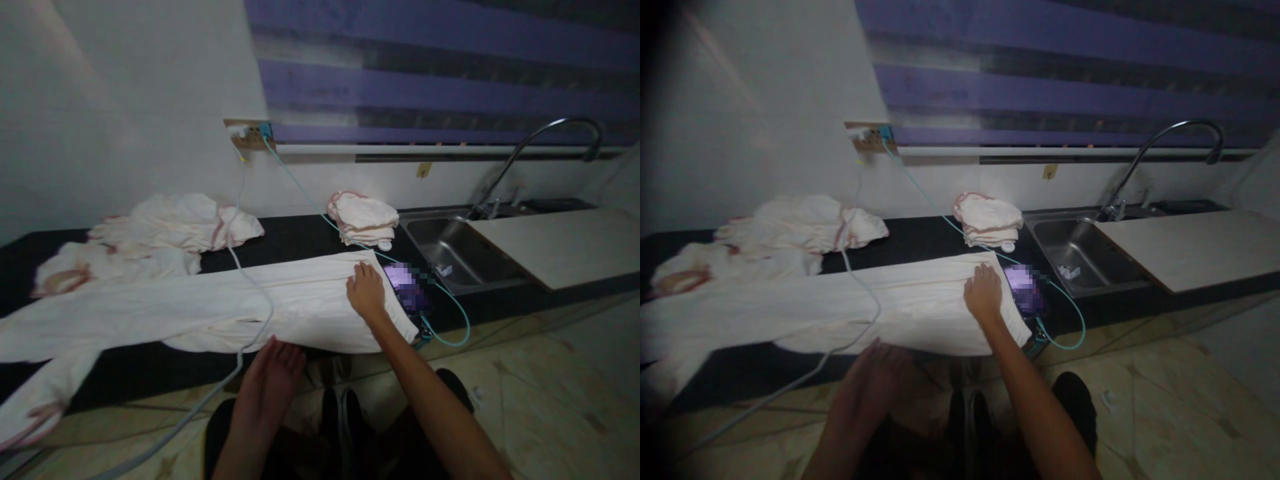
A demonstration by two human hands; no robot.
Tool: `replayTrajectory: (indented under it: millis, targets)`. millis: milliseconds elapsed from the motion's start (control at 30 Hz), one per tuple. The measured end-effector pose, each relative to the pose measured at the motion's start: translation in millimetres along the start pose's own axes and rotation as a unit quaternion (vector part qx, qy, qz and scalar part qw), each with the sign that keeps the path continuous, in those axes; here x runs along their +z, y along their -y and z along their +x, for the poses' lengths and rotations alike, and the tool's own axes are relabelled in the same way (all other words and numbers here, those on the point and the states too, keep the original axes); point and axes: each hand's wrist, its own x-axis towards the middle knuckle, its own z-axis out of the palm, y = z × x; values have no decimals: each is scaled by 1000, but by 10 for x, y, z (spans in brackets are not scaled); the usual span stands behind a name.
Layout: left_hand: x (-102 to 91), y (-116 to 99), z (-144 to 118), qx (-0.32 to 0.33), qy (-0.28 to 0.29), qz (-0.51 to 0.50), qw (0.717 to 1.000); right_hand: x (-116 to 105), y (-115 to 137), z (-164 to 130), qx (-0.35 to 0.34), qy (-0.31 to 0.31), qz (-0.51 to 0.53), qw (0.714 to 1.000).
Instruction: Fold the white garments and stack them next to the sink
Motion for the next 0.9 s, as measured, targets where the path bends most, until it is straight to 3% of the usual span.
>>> replayTrajectory:
  millis: [100,200,500,767,900]
  targets:
    - [218,-14,-18,16,-9,-18,1000,-22,9,-4,3,0,4,1000]
    - [286,-24,-45,39,2,-64,997,-29,13,-3,3,0,7,1000]
    - [-196,-98,134,69,27,-81,994,-27,26,-1,7,-5,12,1000]
    - [-70,-307,-74,78,4,-135,988,-36,22,7,9,-3,10,1000]
    - [-168,-345,-108,103,11,-112,988,-28,21,8,7,-5,9,1000]
